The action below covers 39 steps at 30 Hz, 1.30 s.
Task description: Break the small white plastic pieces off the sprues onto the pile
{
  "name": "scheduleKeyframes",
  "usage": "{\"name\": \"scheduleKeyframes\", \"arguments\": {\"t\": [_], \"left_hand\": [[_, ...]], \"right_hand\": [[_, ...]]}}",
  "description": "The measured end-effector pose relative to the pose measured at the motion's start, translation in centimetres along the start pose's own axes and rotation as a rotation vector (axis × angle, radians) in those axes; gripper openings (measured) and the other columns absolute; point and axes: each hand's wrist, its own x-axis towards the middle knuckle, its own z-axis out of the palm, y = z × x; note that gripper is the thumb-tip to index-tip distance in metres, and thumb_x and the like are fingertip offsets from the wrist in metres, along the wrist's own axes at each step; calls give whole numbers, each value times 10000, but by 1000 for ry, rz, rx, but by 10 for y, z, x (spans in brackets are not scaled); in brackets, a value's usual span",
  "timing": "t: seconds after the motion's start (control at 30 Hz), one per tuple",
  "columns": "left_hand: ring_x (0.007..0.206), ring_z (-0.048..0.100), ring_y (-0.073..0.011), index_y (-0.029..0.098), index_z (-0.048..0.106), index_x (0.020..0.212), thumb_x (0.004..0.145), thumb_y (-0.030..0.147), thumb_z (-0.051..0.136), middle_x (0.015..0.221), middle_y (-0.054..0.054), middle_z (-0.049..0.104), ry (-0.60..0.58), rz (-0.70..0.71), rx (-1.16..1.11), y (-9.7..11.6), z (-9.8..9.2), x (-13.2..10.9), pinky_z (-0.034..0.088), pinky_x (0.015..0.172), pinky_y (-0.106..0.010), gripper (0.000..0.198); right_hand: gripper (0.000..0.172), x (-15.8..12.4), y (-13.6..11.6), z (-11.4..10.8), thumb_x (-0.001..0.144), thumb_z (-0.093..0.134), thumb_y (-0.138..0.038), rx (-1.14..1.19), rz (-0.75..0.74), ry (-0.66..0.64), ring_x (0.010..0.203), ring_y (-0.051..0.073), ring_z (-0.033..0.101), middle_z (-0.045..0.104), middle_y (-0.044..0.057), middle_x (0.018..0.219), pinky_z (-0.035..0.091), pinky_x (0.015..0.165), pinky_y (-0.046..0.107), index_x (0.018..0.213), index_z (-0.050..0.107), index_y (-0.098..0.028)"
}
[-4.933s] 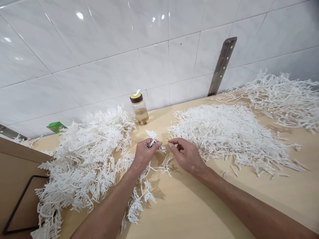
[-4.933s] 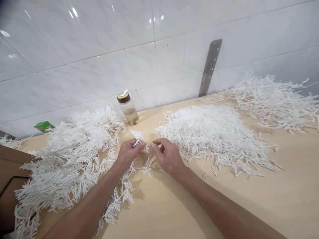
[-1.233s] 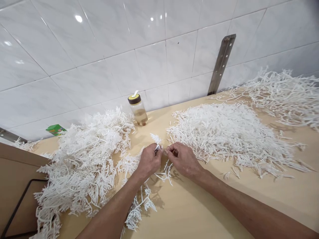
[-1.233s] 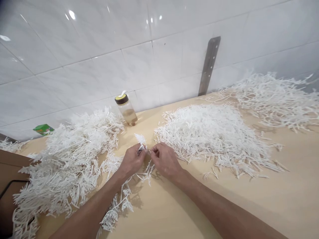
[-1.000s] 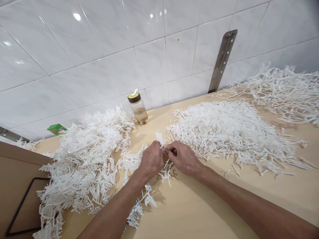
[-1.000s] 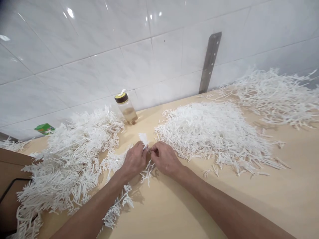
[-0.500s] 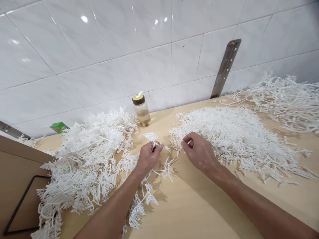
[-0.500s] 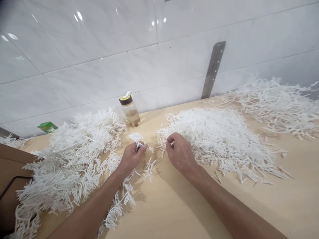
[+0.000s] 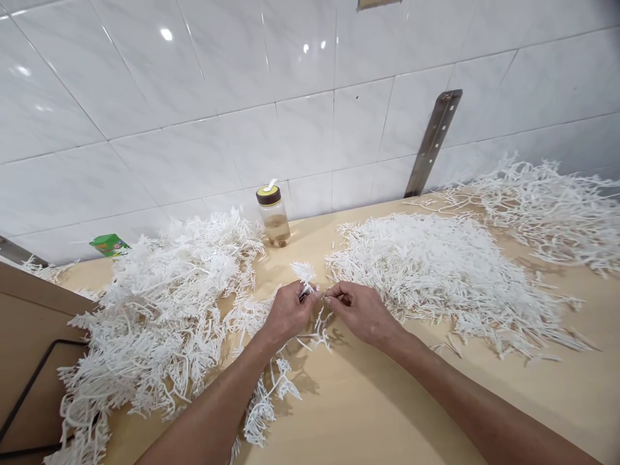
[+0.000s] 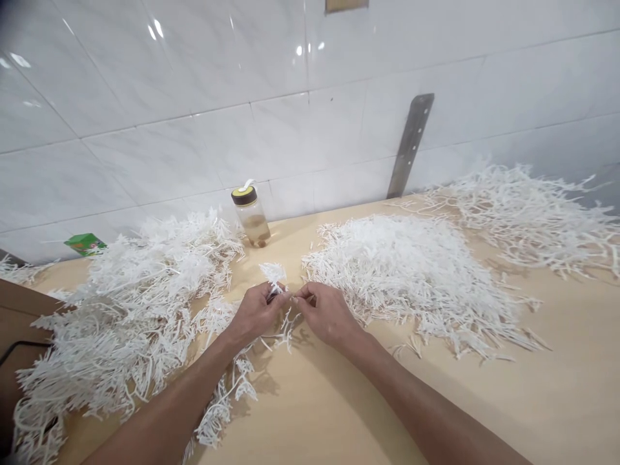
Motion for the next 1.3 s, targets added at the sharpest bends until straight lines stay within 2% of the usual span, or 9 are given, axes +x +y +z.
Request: {"name": "scheduleKeyframes", "arguments": {"t": [0.33, 0.53, 0.73, 0.9, 0.97, 1.07, 1.17, 1.23, 1.3], "left_hand": [[576, 411, -109, 161, 569, 695, 816, 454, 607, 599, 41, 468, -26, -16, -55, 5, -1, -1, 344, 559, -237, 319], [592, 406, -111, 164, 543, 673, 810, 486, 617, 610, 37, 456, 20, -27, -8, 4, 0, -1, 327, 562, -239, 358], [586, 390, -110, 170, 535, 663, 808, 408, 597, 598, 43, 456, 43, -17, 12, 1, 1, 1, 318, 563, -242, 285], [572, 380, -112, 177, 523, 655, 804, 427, 591, 582, 50, 429, -14, -88, -33, 3, -1, 2, 311, 552, -244, 299], [569, 391, -119, 180, 523, 651, 809, 420, 589, 579, 43, 445, -3, -106, 19, 2, 1, 2, 304, 548, -248, 294], [592, 441, -140, 181, 547, 670, 827, 318, 564, 617, 10, 524, 44, -39, 169, -1, 6, 1, 301, 564, -265, 208], [599, 450, -148, 185, 534, 664, 812, 235, 568, 645, -10, 552, 122, 20, 272, -4, 7, 3, 288, 573, -277, 160], [578, 425, -141, 189, 506, 630, 801, 255, 598, 611, 3, 523, 192, -17, 263, -6, 3, 5, 277, 563, -273, 204], [560, 402, -130, 191, 491, 606, 804, 319, 613, 572, 25, 477, 223, -65, 176, -8, -2, 8, 280, 554, -263, 266]], "right_hand": [[182, -1, -3, 0, 829, 535, -254, -16, -18, -3, 625, 163, 579, 671, 18, 701, 415, 596, 277, 840, 701, -179], [201, -2, -2, 6, 861, 528, -301, 55, 44, 29, 655, 174, 604, 690, 18, 731, 425, 610, 283, 837, 692, -187], [213, -3, -1, 14, 881, 539, -348, 44, 60, 36, 627, 167, 573, 667, 5, 699, 398, 599, 284, 800, 662, -194], [195, -4, 2, 18, 916, 515, -307, 23, -77, 53, 638, 157, 538, 621, 7, 709, 394, 606, 278, 791, 610, -192], [201, -3, 4, 18, 940, 467, -263, -39, -197, 72, 671, 159, 530, 593, 21, 746, 402, 638, 284, 779, 563, -191], [214, -4, 4, 18, 962, 377, -187, -165, -330, 41, 685, 160, 512, 559, 45, 826, 401, 648, 293, 794, 510, -193], [197, -8, 2, 17, 953, 367, -143, -228, -370, -43, 684, 165, 508, 550, 43, 825, 394, 636, 297, 817, 496, -200], [185, -11, -1, 15, 951, 384, -143, -217, -373, -104, 699, 166, 519, 562, 34, 818, 401, 650, 296, 822, 502, -204], [167, -11, -3, 10, 951, 407, -166, -195, -329, -109, 697, 162, 527, 579, 24, 809, 405, 651, 292, 829, 513, -207]]}}
